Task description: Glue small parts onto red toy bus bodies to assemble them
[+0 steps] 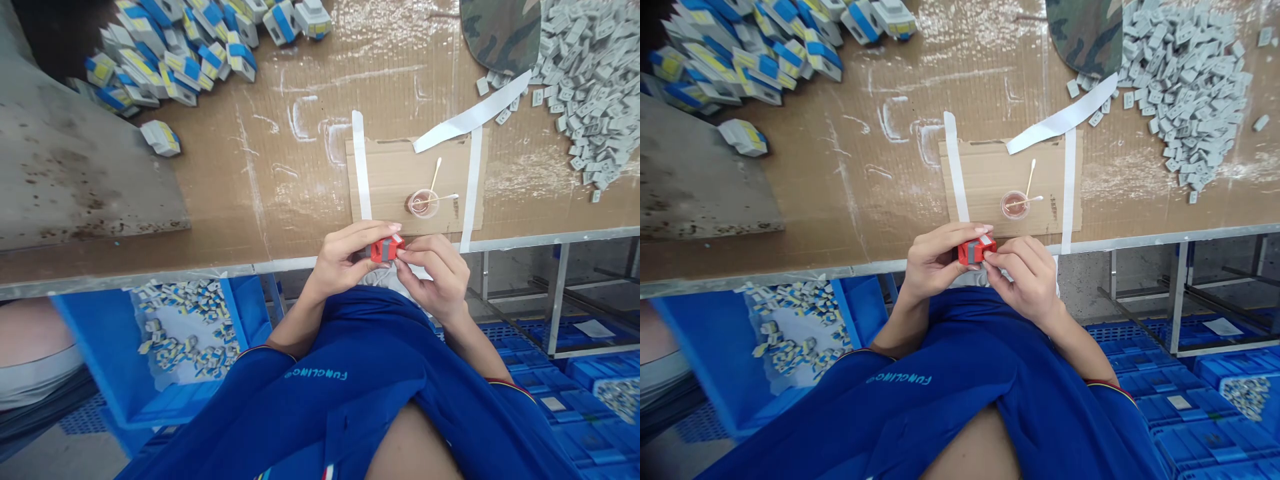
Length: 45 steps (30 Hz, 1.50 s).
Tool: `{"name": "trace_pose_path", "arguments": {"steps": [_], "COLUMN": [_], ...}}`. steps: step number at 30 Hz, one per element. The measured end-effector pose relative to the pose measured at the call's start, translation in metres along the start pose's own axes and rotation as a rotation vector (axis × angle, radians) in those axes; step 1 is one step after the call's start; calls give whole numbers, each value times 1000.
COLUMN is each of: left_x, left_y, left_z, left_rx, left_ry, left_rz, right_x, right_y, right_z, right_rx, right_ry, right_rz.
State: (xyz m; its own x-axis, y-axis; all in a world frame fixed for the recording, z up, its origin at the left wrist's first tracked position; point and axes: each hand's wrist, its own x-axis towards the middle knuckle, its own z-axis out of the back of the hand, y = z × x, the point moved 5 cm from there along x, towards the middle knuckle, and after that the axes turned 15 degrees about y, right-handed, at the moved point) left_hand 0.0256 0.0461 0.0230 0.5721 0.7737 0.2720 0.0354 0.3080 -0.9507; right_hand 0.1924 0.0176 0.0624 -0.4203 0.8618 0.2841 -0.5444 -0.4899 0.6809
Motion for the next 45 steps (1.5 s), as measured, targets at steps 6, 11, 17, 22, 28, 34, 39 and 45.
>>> {"name": "trace_pose_path", "arguments": {"steps": [6,11,17,22,28,34,39,45], "left_x": [-1,-2,0,0,-1,-2,-3,-2], "left_y": [0,2,2,4,3,6,7,4], "left_z": [-2,-3,-4,-4,-4,-4,-4,-3], "left_rx": [41,73,68,76,86,-30,-82,29], "left_ry": [25,31,71,73,78,20,15,60], "left_rz": [0,10,24,42,45,54,62,79], "right_x": [1,7,15,15,13,8,8,8], "right_y": [4,5,5,3,4,2,-1,-4], "right_z": [5,7,7,5,4,7,8,4], "right_rx": [-104,-207,-200,-158,-177,-205,-192,-154], "right_ry": [140,197,188,167,155,185,221,290], "right_rz": [-28,-30,39,63,68,37,70,13]}}
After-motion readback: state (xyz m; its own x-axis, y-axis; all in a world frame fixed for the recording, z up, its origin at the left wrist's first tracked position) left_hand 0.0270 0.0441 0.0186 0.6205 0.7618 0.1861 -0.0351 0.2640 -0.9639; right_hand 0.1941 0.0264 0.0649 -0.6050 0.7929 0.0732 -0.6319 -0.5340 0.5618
